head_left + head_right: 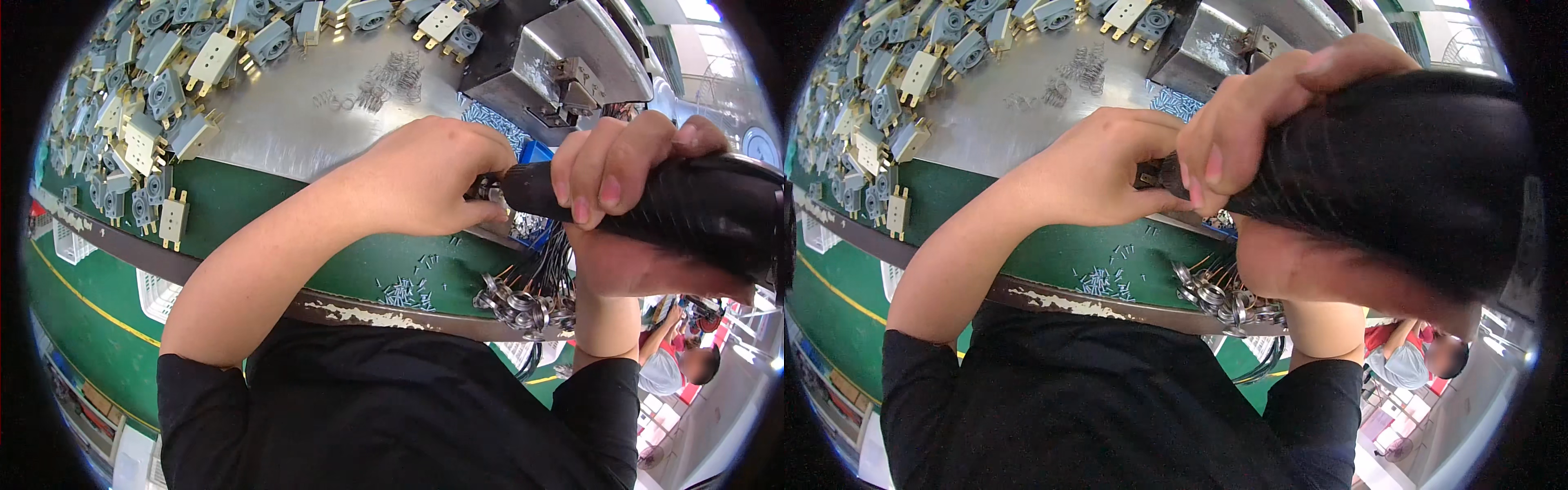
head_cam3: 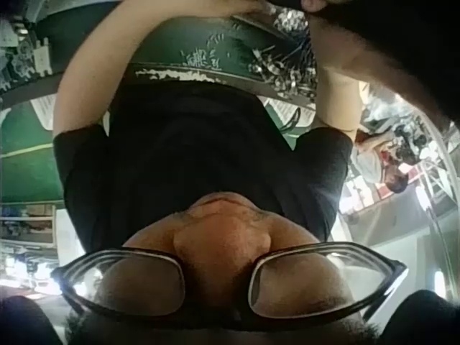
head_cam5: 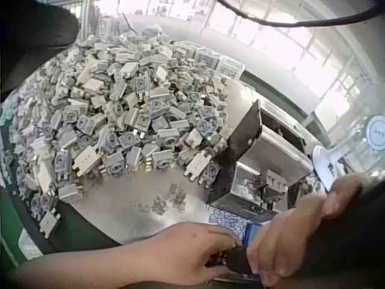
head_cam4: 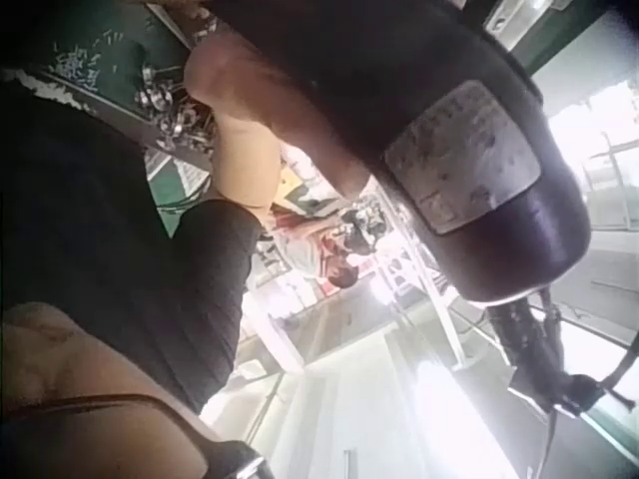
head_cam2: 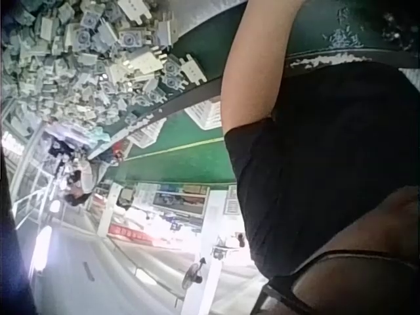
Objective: Assembling small electronic components by attaching wires and using an electric screwdriver to fasten them.
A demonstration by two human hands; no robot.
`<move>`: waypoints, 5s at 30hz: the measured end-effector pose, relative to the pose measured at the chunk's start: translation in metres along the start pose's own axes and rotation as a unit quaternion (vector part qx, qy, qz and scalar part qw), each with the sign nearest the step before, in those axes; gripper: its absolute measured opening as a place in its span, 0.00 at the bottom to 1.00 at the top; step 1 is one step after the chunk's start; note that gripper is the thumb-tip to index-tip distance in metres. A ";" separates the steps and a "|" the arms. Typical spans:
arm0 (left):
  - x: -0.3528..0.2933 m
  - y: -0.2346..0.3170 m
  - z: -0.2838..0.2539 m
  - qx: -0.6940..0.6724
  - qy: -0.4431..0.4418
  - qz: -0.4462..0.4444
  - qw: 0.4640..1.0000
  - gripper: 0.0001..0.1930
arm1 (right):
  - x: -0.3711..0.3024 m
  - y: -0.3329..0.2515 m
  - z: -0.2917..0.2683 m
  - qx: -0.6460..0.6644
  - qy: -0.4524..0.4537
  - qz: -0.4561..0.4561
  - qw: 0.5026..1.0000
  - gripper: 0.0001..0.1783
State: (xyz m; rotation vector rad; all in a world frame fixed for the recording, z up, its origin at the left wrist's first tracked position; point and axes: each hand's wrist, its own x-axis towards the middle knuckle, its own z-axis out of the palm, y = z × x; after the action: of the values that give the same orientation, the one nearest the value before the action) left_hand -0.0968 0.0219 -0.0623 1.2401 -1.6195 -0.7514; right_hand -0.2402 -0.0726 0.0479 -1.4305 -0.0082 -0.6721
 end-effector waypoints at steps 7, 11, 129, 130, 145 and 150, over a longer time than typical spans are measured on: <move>0.003 0.001 -0.001 -0.018 -0.002 0.016 1.000 0.15 | 0.000 0.003 -0.006 0.007 -0.030 -0.021 0.999 0.64; 0.000 0.003 -0.005 -0.007 -0.028 0.010 1.000 0.15 | 0.001 0.001 -0.007 0.008 -0.036 -0.021 0.999 0.65; 0.000 0.050 0.008 -0.596 -0.036 -0.123 0.793 0.14 | -0.046 -0.027 -0.070 -0.529 -0.136 0.025 0.837 0.08; 0.001 0.051 0.011 -0.631 -0.024 -0.130 0.764 0.16 | -0.046 -0.024 -0.070 -0.514 -0.129 0.012 0.848 0.07; 0.004 0.047 -0.022 -0.453 -0.003 -0.196 0.870 0.08 | -0.044 -0.019 -0.060 -0.367 -0.080 0.106 0.921 0.06; 0.005 0.048 -0.017 -0.491 0.010 -0.177 0.853 0.12 | -0.051 -0.013 -0.059 -0.435 -0.061 0.016 0.898 0.10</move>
State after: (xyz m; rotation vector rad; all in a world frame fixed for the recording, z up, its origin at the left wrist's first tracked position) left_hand -0.1000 0.0326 -0.0124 0.7487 -0.7383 -1.5367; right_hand -0.3103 -0.1046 0.0295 -2.3288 0.2467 -0.5736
